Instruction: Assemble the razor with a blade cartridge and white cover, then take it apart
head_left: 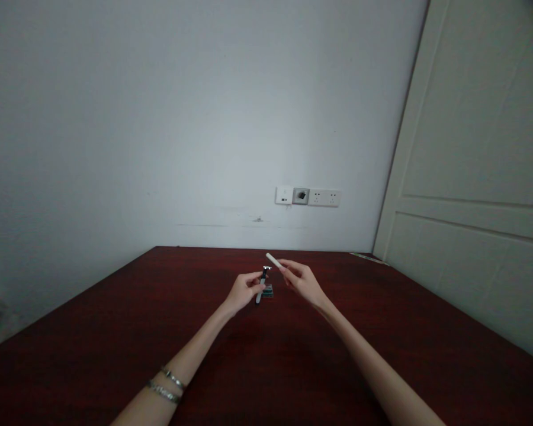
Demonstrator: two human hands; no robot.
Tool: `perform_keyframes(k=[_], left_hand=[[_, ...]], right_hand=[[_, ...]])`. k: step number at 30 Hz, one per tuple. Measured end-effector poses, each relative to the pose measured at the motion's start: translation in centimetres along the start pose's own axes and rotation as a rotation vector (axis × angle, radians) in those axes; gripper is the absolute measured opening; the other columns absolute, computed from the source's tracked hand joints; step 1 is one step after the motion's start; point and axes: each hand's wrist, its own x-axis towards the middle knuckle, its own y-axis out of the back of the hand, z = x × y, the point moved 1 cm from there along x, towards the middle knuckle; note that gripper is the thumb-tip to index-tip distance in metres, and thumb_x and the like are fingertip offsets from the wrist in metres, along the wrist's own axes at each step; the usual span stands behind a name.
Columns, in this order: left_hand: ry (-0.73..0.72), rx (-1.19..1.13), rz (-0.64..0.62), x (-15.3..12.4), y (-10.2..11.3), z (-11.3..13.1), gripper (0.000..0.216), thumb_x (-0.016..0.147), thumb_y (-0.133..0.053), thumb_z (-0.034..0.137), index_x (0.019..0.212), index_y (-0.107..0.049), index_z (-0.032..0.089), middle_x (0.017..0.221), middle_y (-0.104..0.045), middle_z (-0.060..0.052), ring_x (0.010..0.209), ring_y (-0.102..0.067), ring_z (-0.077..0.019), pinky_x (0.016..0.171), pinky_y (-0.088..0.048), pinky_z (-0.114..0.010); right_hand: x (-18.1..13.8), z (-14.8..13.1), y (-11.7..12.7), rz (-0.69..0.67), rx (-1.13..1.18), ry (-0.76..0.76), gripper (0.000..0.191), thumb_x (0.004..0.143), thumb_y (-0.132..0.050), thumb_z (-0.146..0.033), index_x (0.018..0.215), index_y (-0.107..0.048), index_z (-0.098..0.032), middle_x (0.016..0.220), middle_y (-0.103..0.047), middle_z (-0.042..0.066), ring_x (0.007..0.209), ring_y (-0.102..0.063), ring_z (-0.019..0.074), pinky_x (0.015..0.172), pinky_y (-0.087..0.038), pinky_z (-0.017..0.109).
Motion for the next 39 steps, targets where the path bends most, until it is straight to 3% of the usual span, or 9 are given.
perform_keyframes(k=[5,10,16,20,28,36,39], left_hand=[[-0.029,0.017,0.035,-0.1,0.1,0.5,0.042,0.061,-0.069,0.029,0.099,-0.067,0.010,0.054,-0.048,0.003,0.051,-0.041,-0.0085,0.052,-0.035,-0.022],[-0.057,0.052,0.020,-0.2,0.2,1.0,0.044,0.063,-0.069,0.032,0.100,-0.067,0.009,0.053,-0.048,0.003,0.051,-0.040,-0.0087,0.053,-0.034,-0.022],[-0.069,0.070,0.009,0.0,0.2,0.6,0.029,0.065,-0.067,0.030,0.086,-0.068,0.009,0.053,-0.048,0.003,0.052,-0.040,-0.0085,0.053,-0.034,-0.021],[-0.051,-0.014,0.082,0.2,0.8,0.5,0.031,0.064,-0.066,0.028,0.090,-0.067,0.010,0.063,-0.057,0.000,0.060,-0.049,-0.0118,0.060,-0.039,-0.022],[-0.072,0.030,0.028,0.0,0.4,1.0,0.036,0.065,-0.068,0.032,0.094,-0.066,0.009,0.057,-0.049,0.003,0.055,-0.042,-0.0094,0.056,-0.035,-0.022],[-0.063,0.007,0.070,0.2,0.6,0.6,0.041,0.064,-0.068,0.036,0.094,-0.066,0.009,0.056,-0.049,0.003,0.055,-0.043,-0.0095,0.056,-0.035,-0.022],[-0.081,0.008,0.059,0.3,0.8,0.7,0.039,0.065,-0.068,0.036,0.093,-0.067,0.009,0.058,-0.052,0.002,0.056,-0.044,-0.0099,0.056,-0.036,-0.022]], right_hand=[[-0.7,0.3,-2.9,0.004,0.210,-0.126,0.032,0.077,-0.052,-0.049,0.075,-0.047,-0.018,0.046,-0.043,-0.008,0.029,-0.031,0.0042,0.027,-0.020,0.016],[-1.3,0.8,-4.3,-0.036,0.342,-0.165,0.032,0.078,-0.049,-0.050,0.075,-0.042,-0.019,0.041,-0.042,-0.010,0.026,-0.028,0.0036,0.026,-0.019,0.015],[-2.0,1.9,-6.0,-0.004,0.373,-0.222,0.035,0.078,-0.047,-0.053,0.074,-0.046,-0.018,0.042,-0.040,-0.010,0.028,-0.024,0.0023,0.026,-0.018,0.014],[-2.7,2.4,-7.5,-0.051,0.411,-0.296,0.036,0.076,-0.049,-0.054,0.071,-0.046,-0.018,0.041,-0.038,-0.010,0.028,-0.022,0.0019,0.026,-0.016,0.014],[-1.6,1.9,-6.1,0.042,0.521,-0.209,0.036,0.074,-0.052,-0.054,0.070,-0.044,-0.019,0.039,-0.037,-0.010,0.027,-0.021,0.0018,0.027,-0.014,0.014],[-2.6,2.5,-7.4,-0.021,0.486,-0.283,0.036,0.075,-0.049,-0.053,0.069,-0.044,-0.018,0.039,-0.035,-0.010,0.028,-0.020,0.0024,0.027,-0.013,0.015],[-2.3,1.7,-6.9,-0.020,0.427,-0.213,0.035,0.078,-0.047,-0.052,0.070,-0.048,-0.018,0.043,-0.037,-0.009,0.030,-0.023,0.0031,0.029,-0.016,0.016]])
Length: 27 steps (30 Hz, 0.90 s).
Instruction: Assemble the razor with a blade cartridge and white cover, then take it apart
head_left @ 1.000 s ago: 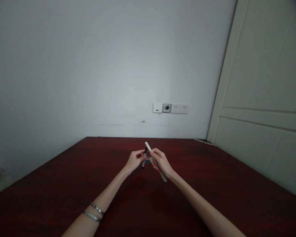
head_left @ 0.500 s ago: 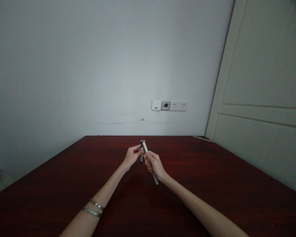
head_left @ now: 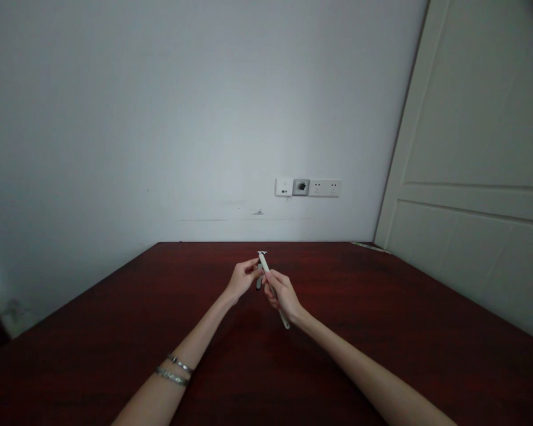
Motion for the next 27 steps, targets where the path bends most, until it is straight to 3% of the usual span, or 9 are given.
perform_keyframes(k=[4,6,9,11,14,17,22,25,27], left_hand=[[-0.008,0.052,-0.024,-0.1,0.0,0.0,0.040,0.067,-0.067,0.035,0.097,-0.067,0.009,0.063,-0.058,-0.001,0.058,-0.048,-0.0112,0.057,-0.038,-0.023],[-0.009,0.054,-0.024,0.0,0.0,-0.2,0.042,0.067,-0.067,0.033,0.102,-0.066,0.010,0.068,-0.061,-0.003,0.060,-0.051,-0.0122,0.059,-0.040,-0.024],[-0.016,0.042,-0.038,0.1,0.1,-0.7,0.039,0.067,-0.065,0.029,0.102,-0.066,0.010,0.080,-0.066,-0.006,0.067,-0.055,-0.0146,0.064,-0.044,-0.026],[-0.037,0.057,-0.049,0.1,0.2,-0.8,0.035,0.068,-0.064,0.026,0.099,-0.067,0.010,0.087,-0.067,-0.007,0.073,-0.057,-0.0163,0.069,-0.045,-0.028],[-0.072,0.090,-0.059,0.2,0.3,-1.0,0.032,0.069,-0.063,0.024,0.098,-0.068,0.011,0.093,-0.067,-0.009,0.080,-0.058,-0.0177,0.075,-0.044,-0.029],[-0.089,0.114,-0.047,0.3,0.5,-1.1,0.032,0.068,-0.064,0.022,0.098,-0.068,0.011,0.092,-0.067,-0.009,0.080,-0.059,-0.0178,0.077,-0.045,-0.030],[-0.109,0.130,-0.077,0.3,0.5,-1.3,0.032,0.070,-0.063,0.022,0.100,-0.067,0.012,0.092,-0.067,-0.009,0.081,-0.059,-0.0181,0.079,-0.044,-0.031],[-0.091,0.133,-0.075,0.3,0.4,-1.2,0.033,0.069,-0.064,0.021,0.101,-0.067,0.011,0.092,-0.067,-0.009,0.081,-0.059,-0.0186,0.078,-0.045,-0.031],[-0.088,0.140,-0.080,0.2,0.3,-0.9,0.033,0.070,-0.063,0.021,0.101,-0.067,0.011,0.093,-0.067,-0.009,0.081,-0.059,-0.0187,0.078,-0.045,-0.031]], right_hand=[[1.0,-3.1,2.4,-0.036,-0.207,0.168,0.034,0.077,-0.051,-0.049,0.076,-0.060,-0.016,0.048,-0.042,-0.006,0.039,-0.036,0.0062,0.038,-0.029,0.019],[1.5,-4.6,4.2,-0.030,-0.324,0.210,0.035,0.076,-0.054,-0.047,0.087,-0.065,-0.015,0.049,-0.044,-0.005,0.042,-0.036,0.0068,0.041,-0.029,0.020],[1.7,-6.2,6.4,-0.045,-0.489,0.271,0.045,0.075,-0.059,-0.040,0.114,-0.059,-0.018,0.057,-0.054,-0.004,0.049,-0.044,0.0090,0.048,-0.035,0.022],[1.5,-6.7,7.3,-0.072,-0.583,0.352,0.043,0.076,-0.058,-0.037,0.116,-0.059,-0.021,0.072,-0.063,0.001,0.063,-0.053,0.0131,0.060,-0.041,0.026],[1.1,-7.1,7.4,-0.142,-0.689,0.447,0.029,0.080,-0.053,-0.035,0.103,-0.067,-0.022,0.090,-0.068,0.006,0.078,-0.058,0.0173,0.072,-0.043,0.030],[0.8,-7.3,7.0,-0.248,-0.747,0.438,0.027,0.082,-0.052,-0.032,0.100,-0.068,-0.022,0.088,-0.069,0.006,0.077,-0.058,0.0176,0.072,-0.043,0.030],[0.8,-7.3,6.8,-0.158,-0.724,0.448,0.027,0.082,-0.052,-0.032,0.102,-0.068,-0.022,0.093,-0.069,0.006,0.078,-0.059,0.0178,0.072,-0.043,0.030],[0.9,-7.1,6.7,-0.238,-0.737,0.408,0.027,0.082,-0.053,-0.032,0.101,-0.068,-0.021,0.092,-0.069,0.006,0.077,-0.059,0.0178,0.072,-0.044,0.030],[1.0,-7.0,6.7,-0.209,-0.722,0.412,0.028,0.082,-0.052,-0.032,0.102,-0.067,-0.021,0.094,-0.069,0.006,0.079,-0.059,0.0179,0.073,-0.044,0.031]])
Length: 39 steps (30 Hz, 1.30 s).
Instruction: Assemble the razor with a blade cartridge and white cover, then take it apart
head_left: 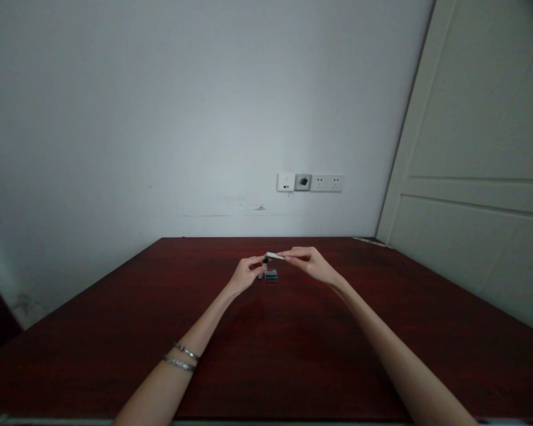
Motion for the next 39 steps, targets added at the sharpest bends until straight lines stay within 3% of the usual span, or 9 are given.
perform_keyframes(k=[7,12,15,19,24,30,35,39], left_hand=[[-0.011,0.048,-0.060,-0.2,-0.3,0.6,0.031,0.071,-0.062,0.021,0.099,-0.068,0.009,0.090,-0.067,-0.010,0.077,-0.059,-0.0183,0.074,-0.046,-0.030],[-0.017,0.033,-0.066,-0.2,-0.3,0.4,0.031,0.070,-0.063,0.021,0.098,-0.068,0.010,0.094,-0.067,-0.010,0.083,-0.059,-0.0196,0.079,-0.045,-0.031],[-0.018,0.018,-0.046,-0.1,-0.2,0.3,0.032,0.069,-0.064,0.021,0.100,-0.067,0.012,0.097,-0.067,-0.010,0.088,-0.059,-0.0205,0.083,-0.044,-0.032],[0.028,-0.028,-0.021,-0.1,-0.2,0.6,0.032,0.067,-0.065,0.020,0.097,-0.067,0.010,0.086,-0.067,-0.008,0.079,-0.060,-0.0183,0.077,-0.046,-0.031],[0.218,-0.218,0.003,-0.7,-0.8,1.7,0.034,0.067,-0.065,0.029,0.096,-0.062,0.010,0.065,-0.059,-0.002,0.056,-0.058,-0.0131,0.052,-0.047,-0.023],[0.291,-0.354,-0.072,-1.2,-1.7,2.5,0.034,0.067,-0.065,0.029,0.095,-0.059,0.011,0.070,-0.060,-0.004,0.054,-0.060,-0.0138,0.048,-0.049,-0.025],[0.307,-0.340,-0.079,-1.2,-1.7,2.4,0.032,0.067,-0.065,0.029,0.092,-0.060,0.011,0.068,-0.060,-0.003,0.053,-0.061,-0.0140,0.047,-0.050,-0.025],[0.316,-0.307,-0.074,-1.2,-1.6,2.2,0.031,0.065,-0.066,0.027,0.091,-0.060,0.011,0.069,-0.061,-0.004,0.054,-0.061,-0.0147,0.046,-0.049,-0.024]], right_hand=[[0.1,-0.3,-0.1,-0.013,0.002,-0.005,0.028,0.082,-0.053,-0.031,0.103,-0.067,-0.019,0.097,-0.069,0.007,0.084,-0.060,0.0178,0.077,-0.044,0.031],[0.1,-0.2,0.1,-0.034,-0.005,-0.022,0.027,0.082,-0.052,-0.030,0.102,-0.067,-0.019,0.097,-0.069,0.007,0.086,-0.061,0.0180,0.078,-0.045,0.030],[0.1,-0.1,0.3,0.029,-0.010,-0.024,0.028,0.082,-0.052,-0.030,0.103,-0.067,-0.019,0.099,-0.068,0.007,0.088,-0.061,0.0183,0.080,-0.044,0.031],[0.0,-0.2,0.4,-0.026,-0.017,-0.022,0.028,0.082,-0.052,-0.032,0.102,-0.067,-0.019,0.095,-0.069,0.006,0.084,-0.060,0.0174,0.075,-0.045,0.029],[0.2,0.3,-0.2,0.165,-0.135,0.047,0.030,0.083,-0.052,-0.034,0.105,-0.066,-0.019,0.083,-0.067,0.006,0.071,-0.057,0.0148,0.066,-0.044,0.026],[0.5,2.2,-0.6,0.341,-0.267,0.041,0.028,0.083,-0.052,-0.033,0.101,-0.068,-0.021,0.077,-0.065,0.005,0.065,-0.055,0.0138,0.062,-0.042,0.025],[0.6,2.4,-0.7,0.264,-0.232,0.063,0.027,0.082,-0.054,-0.035,0.099,-0.069,-0.021,0.077,-0.066,0.005,0.066,-0.057,0.0140,0.062,-0.043,0.025],[0.7,2.5,-0.9,0.319,-0.250,0.037,0.027,0.082,-0.054,-0.035,0.098,-0.069,-0.021,0.078,-0.067,0.006,0.067,-0.058,0.0146,0.062,-0.043,0.025]])
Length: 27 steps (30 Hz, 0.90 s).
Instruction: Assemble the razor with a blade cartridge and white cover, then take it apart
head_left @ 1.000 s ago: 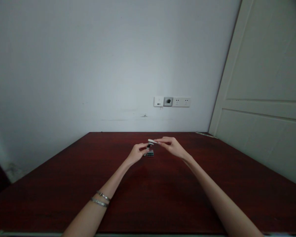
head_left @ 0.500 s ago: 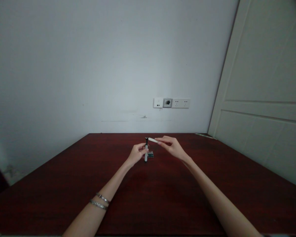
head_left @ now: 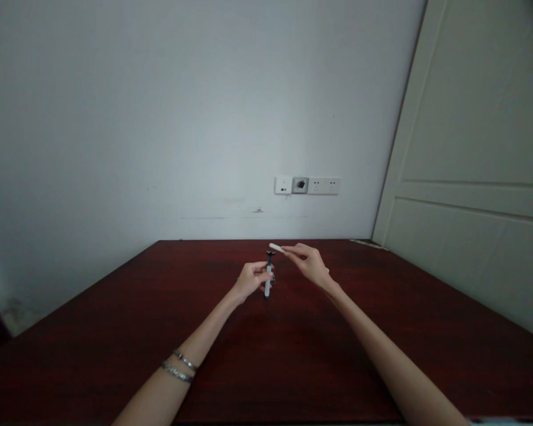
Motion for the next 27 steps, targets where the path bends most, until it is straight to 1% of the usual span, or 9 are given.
perform_keyframes(k=[4,8,11,12,15,19,21,25,27], left_hand=[[-0.002,0.006,-0.010,0.0,0.1,-0.1,0.030,0.066,-0.065,0.028,0.090,-0.060,0.011,0.070,-0.062,-0.004,0.054,-0.062,-0.0151,0.046,-0.050,-0.025],[-0.009,0.014,-0.005,0.1,0.1,-0.1,0.033,0.064,-0.067,0.027,0.091,-0.061,0.011,0.070,-0.062,-0.005,0.054,-0.062,-0.0151,0.046,-0.050,-0.025],[-0.013,0.024,-0.008,0.1,0.1,-0.1,0.032,0.064,-0.066,0.027,0.091,-0.061,0.010,0.070,-0.062,-0.005,0.054,-0.062,-0.0153,0.047,-0.051,-0.026],[-0.014,0.028,-0.009,0.1,0.1,-0.1,0.032,0.065,-0.066,0.027,0.091,-0.061,0.010,0.070,-0.062,-0.005,0.054,-0.062,-0.0155,0.046,-0.050,-0.026],[-0.016,0.039,-0.002,-0.1,0.1,0.1,0.032,0.064,-0.066,0.027,0.091,-0.061,0.010,0.071,-0.063,-0.005,0.054,-0.062,-0.0155,0.046,-0.049,-0.025],[-0.018,0.049,-0.004,-0.3,0.1,0.3,0.028,0.064,-0.067,0.026,0.087,-0.062,0.010,0.070,-0.063,-0.006,0.054,-0.061,-0.0148,0.045,-0.049,-0.023],[-0.012,0.049,-0.008,-0.3,0.1,0.4,0.029,0.064,-0.067,0.026,0.087,-0.062,0.010,0.071,-0.064,-0.006,0.054,-0.061,-0.0147,0.046,-0.049,-0.022],[0.004,0.050,0.017,-0.1,0.1,0.3,0.034,0.063,-0.069,0.025,0.092,-0.062,0.010,0.072,-0.065,-0.006,0.055,-0.062,-0.0153,0.045,-0.048,-0.022],[0.002,0.045,0.041,0.0,0.2,0.2,0.034,0.063,-0.069,0.025,0.093,-0.062,0.010,0.071,-0.064,-0.006,0.055,-0.062,-0.0155,0.044,-0.048,-0.023]], right_hand=[[0.0,-0.1,0.0,-0.094,0.033,0.020,0.026,0.081,-0.055,-0.035,0.097,-0.069,-0.021,0.079,-0.067,0.005,0.068,-0.058,0.0148,0.063,-0.044,0.025],[0.0,-0.1,0.3,-0.015,0.013,-0.014,0.026,0.081,-0.054,-0.035,0.098,-0.069,-0.020,0.079,-0.068,0.006,0.067,-0.059,0.0147,0.062,-0.044,0.025],[0.0,-0.2,0.3,-0.096,0.045,0.007,0.026,0.081,-0.055,-0.035,0.097,-0.069,-0.020,0.082,-0.068,0.006,0.070,-0.060,0.0152,0.064,-0.044,0.025],[0.0,-0.3,0.3,-0.100,0.044,-0.001,0.026,0.080,-0.056,-0.035,0.097,-0.069,-0.020,0.082,-0.068,0.006,0.071,-0.060,0.0154,0.065,-0.045,0.025],[0.0,-0.3,0.4,-0.037,0.032,-0.051,0.027,0.081,-0.055,-0.035,0.097,-0.069,-0.019,0.083,-0.068,0.007,0.072,-0.060,0.0159,0.065,-0.045,0.026],[0.0,-0.4,0.4,-0.124,0.068,-0.045,0.026,0.080,-0.056,-0.034,0.096,-0.070,-0.019,0.085,-0.069,0.006,0.073,-0.060,0.0162,0.067,-0.045,0.026],[0.1,-0.2,0.5,-0.085,0.043,-0.082,0.026,0.079,-0.055,-0.034,0.096,-0.070,-0.019,0.085,-0.069,0.006,0.072,-0.060,0.0163,0.067,-0.045,0.027],[0.2,0.7,1.1,0.074,-0.001,-0.179,0.032,0.079,-0.054,-0.037,0.098,-0.069,-0.017,0.083,-0.069,0.006,0.070,-0.060,0.0167,0.065,-0.046,0.027],[0.2,1.3,1.2,0.098,-0.007,-0.239,0.034,0.078,-0.054,-0.038,0.098,-0.069,-0.015,0.079,-0.069,0.006,0.065,-0.059,0.0162,0.060,-0.047,0.026]])
